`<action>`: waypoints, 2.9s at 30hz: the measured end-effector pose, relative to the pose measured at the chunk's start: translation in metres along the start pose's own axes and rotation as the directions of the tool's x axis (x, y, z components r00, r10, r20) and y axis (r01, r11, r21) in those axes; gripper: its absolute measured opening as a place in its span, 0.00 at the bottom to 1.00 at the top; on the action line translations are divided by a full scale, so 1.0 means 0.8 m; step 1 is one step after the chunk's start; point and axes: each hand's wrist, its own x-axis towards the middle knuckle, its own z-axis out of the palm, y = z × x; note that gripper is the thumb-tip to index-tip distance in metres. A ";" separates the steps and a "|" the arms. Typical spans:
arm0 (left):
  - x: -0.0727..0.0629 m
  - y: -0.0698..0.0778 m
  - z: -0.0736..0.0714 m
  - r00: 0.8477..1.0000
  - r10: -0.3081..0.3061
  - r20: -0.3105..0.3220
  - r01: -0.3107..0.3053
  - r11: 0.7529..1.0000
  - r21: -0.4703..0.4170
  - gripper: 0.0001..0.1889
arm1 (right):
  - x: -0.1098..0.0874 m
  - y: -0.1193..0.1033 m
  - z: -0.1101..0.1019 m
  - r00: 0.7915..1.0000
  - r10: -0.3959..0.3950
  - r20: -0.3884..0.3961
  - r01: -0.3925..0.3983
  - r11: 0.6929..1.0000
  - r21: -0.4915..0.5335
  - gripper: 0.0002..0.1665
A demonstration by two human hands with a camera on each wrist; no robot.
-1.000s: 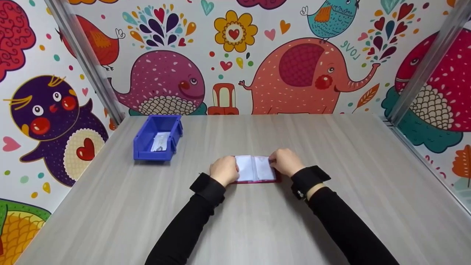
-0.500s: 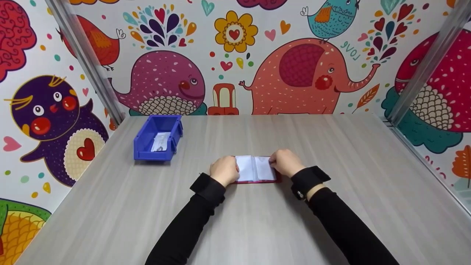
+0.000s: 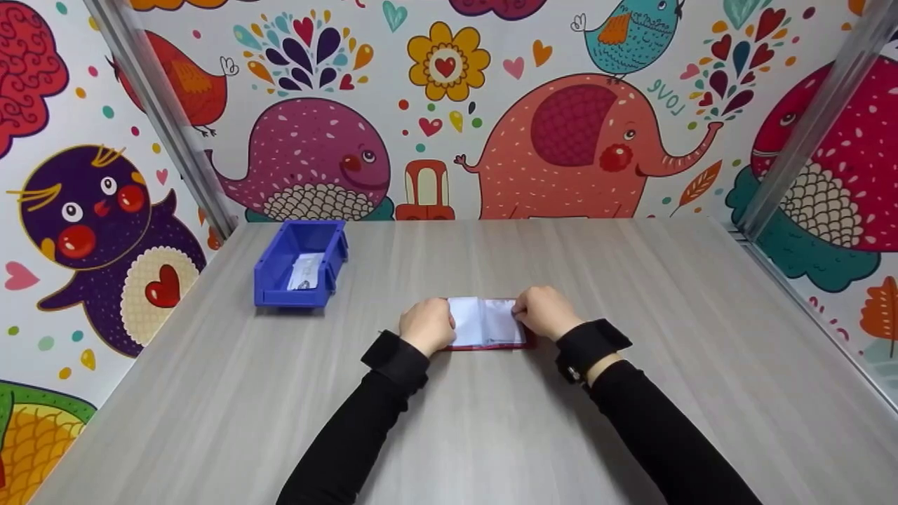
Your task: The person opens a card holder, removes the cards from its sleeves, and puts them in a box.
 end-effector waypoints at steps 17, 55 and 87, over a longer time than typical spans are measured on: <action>-0.001 -0.002 0.001 1.000 0.022 -0.016 -0.022 1.000 -0.003 0.07 | -0.004 0.000 0.002 0.999 -0.038 -0.001 0.038 0.999 0.016 0.05; -0.001 0.001 0.000 0.999 0.032 -0.014 -0.033 0.998 -0.047 0.07 | -0.003 -0.004 0.002 0.990 -0.093 0.108 0.084 0.993 0.081 0.04; -0.015 0.039 0.008 0.915 0.343 -0.211 -0.330 0.939 0.095 0.10 | -0.003 -0.008 0.001 0.992 -0.065 0.109 0.053 0.993 0.109 0.03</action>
